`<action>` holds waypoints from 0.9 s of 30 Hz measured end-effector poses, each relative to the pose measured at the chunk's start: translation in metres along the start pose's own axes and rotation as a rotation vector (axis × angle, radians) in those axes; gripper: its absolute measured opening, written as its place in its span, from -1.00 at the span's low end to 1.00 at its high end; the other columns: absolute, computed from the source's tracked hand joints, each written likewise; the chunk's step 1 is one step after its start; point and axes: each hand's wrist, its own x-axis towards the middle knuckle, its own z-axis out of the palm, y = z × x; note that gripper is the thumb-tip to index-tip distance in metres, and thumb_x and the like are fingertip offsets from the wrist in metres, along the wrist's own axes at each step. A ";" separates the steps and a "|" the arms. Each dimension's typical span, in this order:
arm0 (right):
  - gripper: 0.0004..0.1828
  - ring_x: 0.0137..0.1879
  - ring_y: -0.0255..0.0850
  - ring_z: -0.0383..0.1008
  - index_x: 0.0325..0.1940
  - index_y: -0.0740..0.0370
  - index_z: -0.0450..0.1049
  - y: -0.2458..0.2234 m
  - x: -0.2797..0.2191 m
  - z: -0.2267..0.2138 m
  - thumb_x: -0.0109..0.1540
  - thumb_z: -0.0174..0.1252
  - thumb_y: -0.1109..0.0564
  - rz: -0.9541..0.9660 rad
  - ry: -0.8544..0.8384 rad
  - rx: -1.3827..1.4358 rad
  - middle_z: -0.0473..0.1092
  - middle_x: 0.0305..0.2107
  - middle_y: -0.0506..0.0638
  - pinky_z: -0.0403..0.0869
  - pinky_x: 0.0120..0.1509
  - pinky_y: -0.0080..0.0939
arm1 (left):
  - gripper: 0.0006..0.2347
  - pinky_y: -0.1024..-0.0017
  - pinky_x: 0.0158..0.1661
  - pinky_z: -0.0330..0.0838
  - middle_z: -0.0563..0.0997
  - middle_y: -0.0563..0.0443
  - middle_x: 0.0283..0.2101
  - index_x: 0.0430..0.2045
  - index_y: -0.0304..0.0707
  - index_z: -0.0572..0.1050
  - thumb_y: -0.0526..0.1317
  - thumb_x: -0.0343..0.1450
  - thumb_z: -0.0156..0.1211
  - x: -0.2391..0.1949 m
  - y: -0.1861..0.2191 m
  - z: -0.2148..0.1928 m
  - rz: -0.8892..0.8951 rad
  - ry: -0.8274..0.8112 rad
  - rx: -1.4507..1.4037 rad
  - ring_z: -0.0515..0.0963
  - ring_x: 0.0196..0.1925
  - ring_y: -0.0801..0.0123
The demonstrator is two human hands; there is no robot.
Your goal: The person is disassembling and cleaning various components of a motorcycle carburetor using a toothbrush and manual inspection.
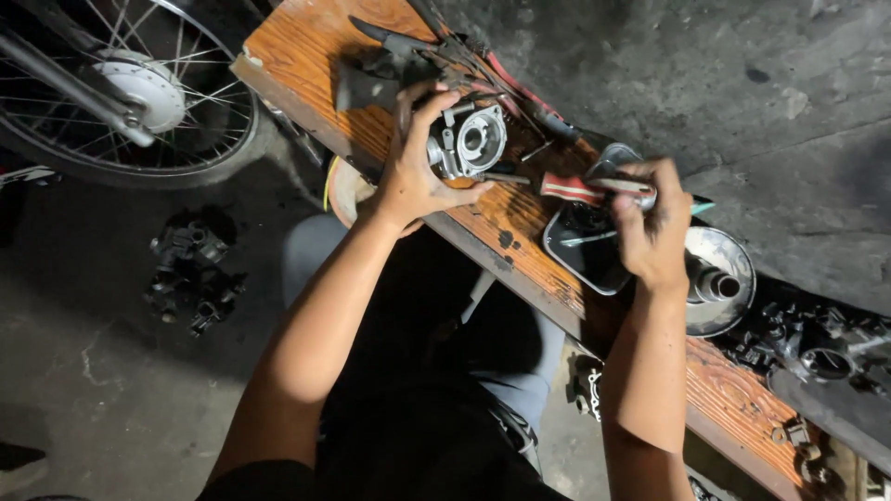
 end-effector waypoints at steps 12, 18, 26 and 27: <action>-0.79 -0.34 -0.24 0.30 -0.04 0.47 0.34 -0.006 -0.002 0.006 0.37 0.09 0.21 0.009 0.067 0.032 0.48 -0.33 0.12 0.33 -0.14 -0.28 | -0.12 0.03 0.37 0.35 0.23 -0.12 0.31 0.25 -0.12 0.24 -0.28 0.04 0.72 0.000 -0.002 0.000 0.008 0.002 -0.012 0.29 0.36 -0.02; -0.50 -0.18 -0.23 0.32 0.21 0.39 0.19 -0.009 -0.003 0.001 0.20 0.06 0.20 0.041 -0.038 0.146 0.39 -0.21 0.08 0.33 0.01 -0.27 | -0.12 0.01 0.36 0.34 0.24 -0.15 0.30 0.24 -0.12 0.24 -0.27 0.03 0.72 0.000 -0.001 0.000 0.002 0.002 0.002 0.29 0.36 -0.05; -0.80 -0.25 -0.18 0.23 -0.05 0.41 0.32 -0.012 -0.001 0.001 0.28 -0.02 0.24 0.119 0.005 -0.003 0.31 -0.34 0.09 0.29 -0.05 -0.21 | -0.12 0.03 0.37 0.33 0.23 -0.14 0.30 0.23 -0.11 0.24 -0.27 0.02 0.72 0.000 -0.002 0.002 -0.003 0.000 -0.002 0.29 0.36 -0.03; -0.53 -0.06 -0.18 0.32 0.14 0.35 0.22 -0.014 -0.001 0.002 0.12 -0.06 0.36 0.144 -0.012 0.142 0.36 -0.11 0.12 0.33 0.14 -0.23 | -0.12 0.05 0.37 0.32 0.23 -0.12 0.30 0.23 -0.12 0.24 -0.27 0.02 0.73 0.000 -0.002 0.002 0.006 0.007 0.000 0.28 0.37 -0.01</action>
